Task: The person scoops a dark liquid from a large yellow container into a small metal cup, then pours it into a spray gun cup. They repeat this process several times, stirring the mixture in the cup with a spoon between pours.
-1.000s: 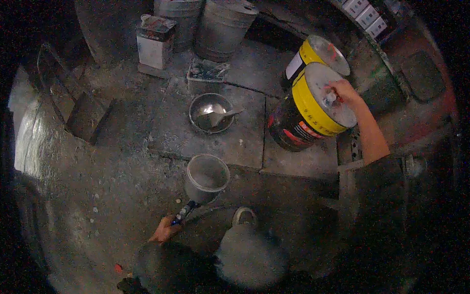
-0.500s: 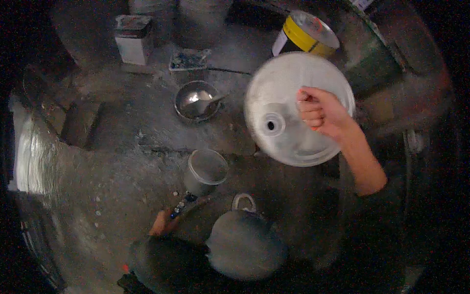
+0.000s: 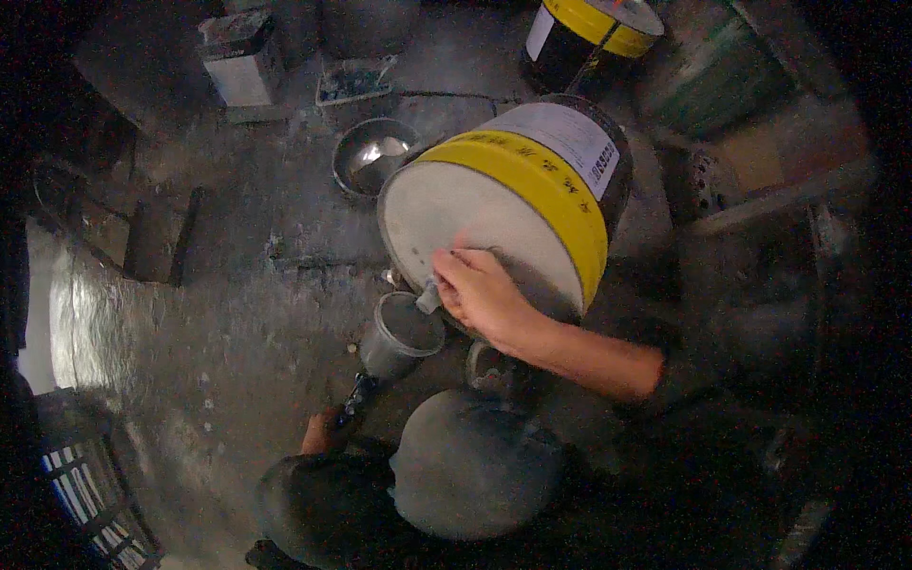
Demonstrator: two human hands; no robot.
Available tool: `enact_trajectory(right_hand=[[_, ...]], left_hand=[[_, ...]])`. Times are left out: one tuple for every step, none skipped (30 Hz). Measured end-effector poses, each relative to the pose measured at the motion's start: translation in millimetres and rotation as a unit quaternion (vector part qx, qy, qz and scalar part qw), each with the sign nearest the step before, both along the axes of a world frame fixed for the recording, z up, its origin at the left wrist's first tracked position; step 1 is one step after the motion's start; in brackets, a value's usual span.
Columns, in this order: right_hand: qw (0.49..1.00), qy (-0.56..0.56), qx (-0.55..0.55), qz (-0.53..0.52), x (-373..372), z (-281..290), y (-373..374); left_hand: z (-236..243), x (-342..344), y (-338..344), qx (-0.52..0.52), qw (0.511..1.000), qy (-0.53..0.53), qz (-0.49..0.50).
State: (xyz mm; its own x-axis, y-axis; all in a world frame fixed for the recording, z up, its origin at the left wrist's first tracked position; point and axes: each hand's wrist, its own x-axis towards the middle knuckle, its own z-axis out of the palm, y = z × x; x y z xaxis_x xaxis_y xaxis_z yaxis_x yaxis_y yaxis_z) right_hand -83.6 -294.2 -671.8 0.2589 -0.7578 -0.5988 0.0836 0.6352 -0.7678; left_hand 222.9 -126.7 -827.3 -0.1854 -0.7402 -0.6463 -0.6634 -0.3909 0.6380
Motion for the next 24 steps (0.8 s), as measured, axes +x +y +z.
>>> enact_trajectory(right_hand=[[1.0, 0.003, -0.002, 0.004, 6, -6, 3], [1.0, 0.006, -0.004, 0.009, 12, -12, 5], [1.0, 0.009, -0.006, 0.013, 17, -17, 7], [1.0, 0.014, 0.009, 0.006, 21, -23, 9], [1.0, 0.018, 0.001, 0.006, 24, -30, 12], [1.0, 0.022, -0.006, 0.006, 26, -38, 15], [0.999, 0.027, -0.016, 0.007, 28, -43, 17], [0.999, 0.03, -0.022, 0.01, 29, -47, 19], [0.999, 0.033, -0.027, 0.012, 30, -50, 21], [0.999, 0.037, -0.035, 0.014, 30, -52, 22], [0.999, 0.03, -0.034, 0.012, 30, -55, 23], [0.999, 0.023, -0.034, 0.009, 29, -58, 24], [0.999, 0.016, -0.034, 0.008, 30, -59, 25], [0.999, 0.018, -0.038, 0.011, 32, -59, 25], [0.999, 0.021, -0.042, 0.014, 33, -60, 26], [0.998, 0.026, -0.046, 0.015, 32, -60, 26], [0.998, 0.026, -0.047, 0.018, 31, -60, 27], [0.998, 0.025, -0.049, 0.021, 30, -60, 27], [0.998, 0.023, -0.05, 0.025, 29, -60, 26], [0.998, 0.025, -0.054, 0.024, 28, -60, 25], [0.998, 0.025, -0.057, 0.024, 29, -59, 25], [0.998, 0.027, -0.06, 0.024, 29, -58, 24], [0.998, 0.03, -0.055, 0.025, 30, -58, 24], [0.998, 0.032, -0.049, 0.027, 31, -58, 24]], left_hand=[[2, 0, 3, 0.002, 1.0, -0.017, 0.001], [8, -2, 5, 0.004, 0.999, -0.034, 0.002], [12, -3, 6, 0.006, 0.999, -0.051, 0.003], [13, -4, 8, 0.02, 0.999, -0.049, 0.009], [14, -5, 9, 0.034, 0.998, -0.048, 0.015], [13, -5, 12, 0.048, 0.998, -0.047, 0.02], [9, -4, 15, 0.043, 0.998, -0.043, 0.031], [2, -4, 22, 0.038, 0.998, -0.039, 0.042], [-4, -3, 26, 0.034, 0.997, -0.035, 0.052], [-7, -3, 28, 0.04, 0.997, -0.039, 0.052], [-9, -3, 29, 0.047, 0.997, -0.042, 0.051], [-13, -2, 31, 0.054, 0.996, -0.046, 0.049], [-18, 1, 34, 0.045, 0.997, -0.04, 0.039], [-25, 6, 38, 0.036, 0.998, -0.035, 0.028], [-29, 9, 43, 0.027, 0.999, -0.029, 0.018], [-30, 8, 44, 0.025, 0.999, -0.029, 0.02], [-30, 7, 45, 0.024, 0.999, -0.03, 0.023], [-31, 6, 46, 0.022, 0.999, -0.03, 0.026], [-29, 5, 43, 0.027, 0.999, -0.033, 0.019], [-24, 5, 39, 0.032, 0.999, -0.036, 0.013], [-21, 5, 37, 0.037, 0.998, -0.04, 0.007], [-18, 4, 36, 0.037, 0.998, -0.042, 0.012], [-16, 3, 35, 0.036, 0.998, -0.045, 0.017], [-15, 2, 35, 0.036, 0.998, -0.048, 0.023]])
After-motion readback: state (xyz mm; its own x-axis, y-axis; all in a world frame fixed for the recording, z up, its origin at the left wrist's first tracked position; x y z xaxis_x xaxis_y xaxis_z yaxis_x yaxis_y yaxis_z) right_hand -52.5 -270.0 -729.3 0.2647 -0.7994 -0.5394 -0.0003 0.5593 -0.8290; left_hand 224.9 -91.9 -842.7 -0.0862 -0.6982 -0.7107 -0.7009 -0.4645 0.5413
